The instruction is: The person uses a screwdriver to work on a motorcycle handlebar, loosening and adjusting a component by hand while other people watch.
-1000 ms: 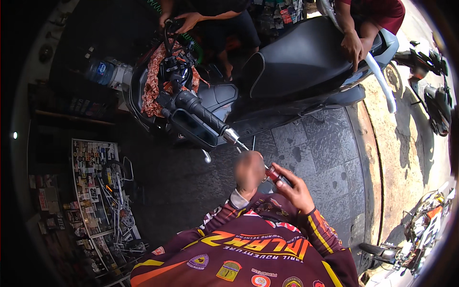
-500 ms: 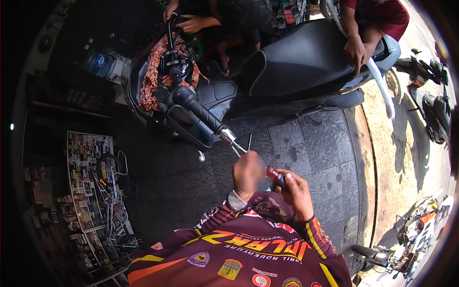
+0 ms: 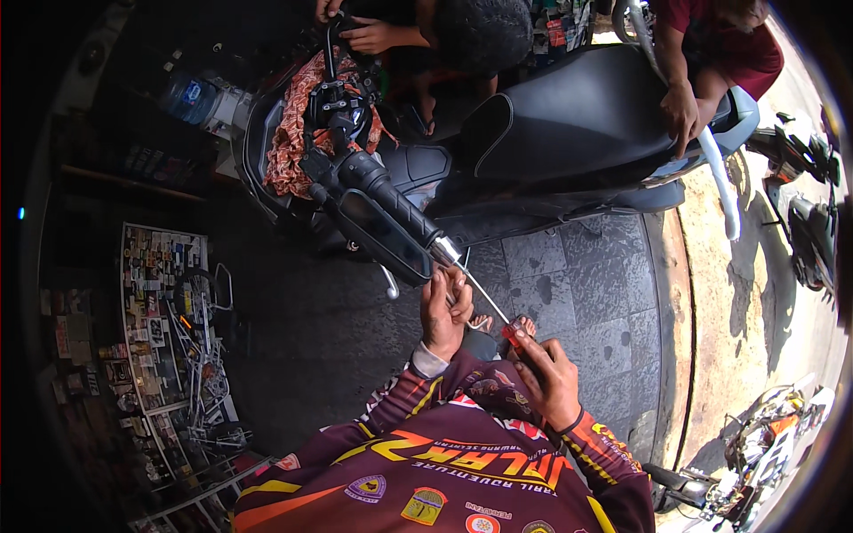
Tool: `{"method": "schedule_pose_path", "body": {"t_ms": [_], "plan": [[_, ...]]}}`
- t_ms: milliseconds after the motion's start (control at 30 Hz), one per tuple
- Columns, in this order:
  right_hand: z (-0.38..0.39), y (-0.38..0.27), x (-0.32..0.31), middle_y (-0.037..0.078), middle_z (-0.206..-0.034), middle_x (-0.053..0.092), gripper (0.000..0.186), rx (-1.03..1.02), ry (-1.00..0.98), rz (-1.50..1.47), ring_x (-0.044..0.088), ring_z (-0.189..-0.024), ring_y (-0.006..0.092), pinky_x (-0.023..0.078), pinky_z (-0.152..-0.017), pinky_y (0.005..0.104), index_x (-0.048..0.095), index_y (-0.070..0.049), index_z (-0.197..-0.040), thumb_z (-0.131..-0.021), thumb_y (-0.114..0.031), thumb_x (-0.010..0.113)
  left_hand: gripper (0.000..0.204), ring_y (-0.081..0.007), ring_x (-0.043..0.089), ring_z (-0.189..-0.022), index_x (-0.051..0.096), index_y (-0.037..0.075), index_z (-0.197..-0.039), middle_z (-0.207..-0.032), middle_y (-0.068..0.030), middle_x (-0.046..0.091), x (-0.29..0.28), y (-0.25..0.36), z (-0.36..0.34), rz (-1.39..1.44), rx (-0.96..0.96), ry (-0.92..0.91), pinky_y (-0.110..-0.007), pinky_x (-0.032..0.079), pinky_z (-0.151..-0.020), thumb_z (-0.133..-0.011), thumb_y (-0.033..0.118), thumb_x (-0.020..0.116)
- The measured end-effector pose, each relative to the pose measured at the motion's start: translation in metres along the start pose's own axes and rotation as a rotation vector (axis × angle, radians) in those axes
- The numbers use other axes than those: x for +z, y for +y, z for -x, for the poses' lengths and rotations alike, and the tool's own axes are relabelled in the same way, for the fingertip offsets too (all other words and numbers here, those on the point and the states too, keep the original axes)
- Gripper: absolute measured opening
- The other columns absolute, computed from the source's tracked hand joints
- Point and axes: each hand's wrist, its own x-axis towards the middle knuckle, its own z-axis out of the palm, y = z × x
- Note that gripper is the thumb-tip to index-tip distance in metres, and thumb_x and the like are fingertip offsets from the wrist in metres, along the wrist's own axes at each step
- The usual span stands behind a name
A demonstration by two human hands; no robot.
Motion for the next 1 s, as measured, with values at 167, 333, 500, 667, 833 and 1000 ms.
{"method": "schedule_pose_path", "body": {"t_ms": [167,333,500,667,833,1000], "plan": [[-0.001,0.007,0.002,0.025,-0.122,0.055,0.051,-0.025,0.003,-0.053,0.062,-0.098,0.0395,0.054,-0.073,0.0383,0.057,-0.014,-0.128,-0.079,-0.01,0.07,0.052,-0.0026,0.032,-0.049,0.047,0.002,-0.123,-0.082,0.0014,0.048,-0.008,0.003,-0.017,-0.077,-0.045,-0.01,-0.018,0.023,-0.041,-0.095,0.046,0.05],[-0.004,0.015,0.009,0.019,-0.128,0.056,0.041,0.229,-0.019,-0.652,0.06,-0.111,0.0246,0.043,-0.095,0.034,0.053,-0.002,-0.13,-0.091,-0.013,0.056,0.051,-0.0024,0.032,-0.05,0.048,0.002,-0.118,-0.082,0.0001,0.049,-0.01,0.005,-0.019,-0.062,-0.019,-0.006,-0.018,0.023,-0.042,-0.095,0.047,0.05],[0.0,0.001,0.019,0.015,-0.129,0.056,0.042,0.241,0.012,-0.669,0.054,-0.118,0.0244,0.037,-0.101,0.0308,0.05,-0.001,-0.132,-0.095,-0.02,0.052,0.051,-0.0028,0.032,-0.05,0.048,0.004,-0.116,-0.08,0.0006,0.049,-0.008,0.005,-0.018,-0.048,-0.031,0.045,-0.018,0.023,-0.041,-0.095,0.05,0.047],[-0.02,-0.001,-0.001,0.013,-0.089,0.058,0.053,-0.018,-0.027,-0.061,0.062,-0.076,0.0305,0.053,-0.067,0.0384,0.049,-0.014,-0.136,-0.085,-0.019,0.065,0.054,-0.0029,0.028,-0.045,0.051,0.005,-0.102,-0.068,0.0019,0.045,-0.004,0.014,-0.03,-0.087,-0.048,0.018,-0.019,0.021,-0.039,-0.096,0.057,0.038],[-0.031,-0.009,-0.007,0.011,-0.078,0.054,0.05,-0.035,-0.08,0.016,0.061,-0.065,0.0263,0.051,-0.056,0.0378,0.051,-0.018,-0.134,-0.086,-0.017,0.063,0.053,-0.0046,0.03,-0.04,0.051,0.007,-0.088,-0.061,0.0013,0.041,0.007,0.012,-0.05,-0.168,0.02,0.241,-0.02,0.022,-0.037,-0.095,0.058,0.038],[-0.042,0.001,-0.003,0.011,-0.081,0.063,0.044,-0.064,-0.084,-0.185,0.062,-0.062,0.0237,0.051,-0.06,0.035,0.054,-0.014,-0.131,-0.088,-0.015,0.06,0.042,-0.006,0.032,-0.039,0.048,0.009,-0.092,-0.062,-0.0043,0.051,0.01,0.007,-0.055,-0.144,0.14,0.3,-0.02,0.023,-0.037,-0.096,0.05,0.039]]}}
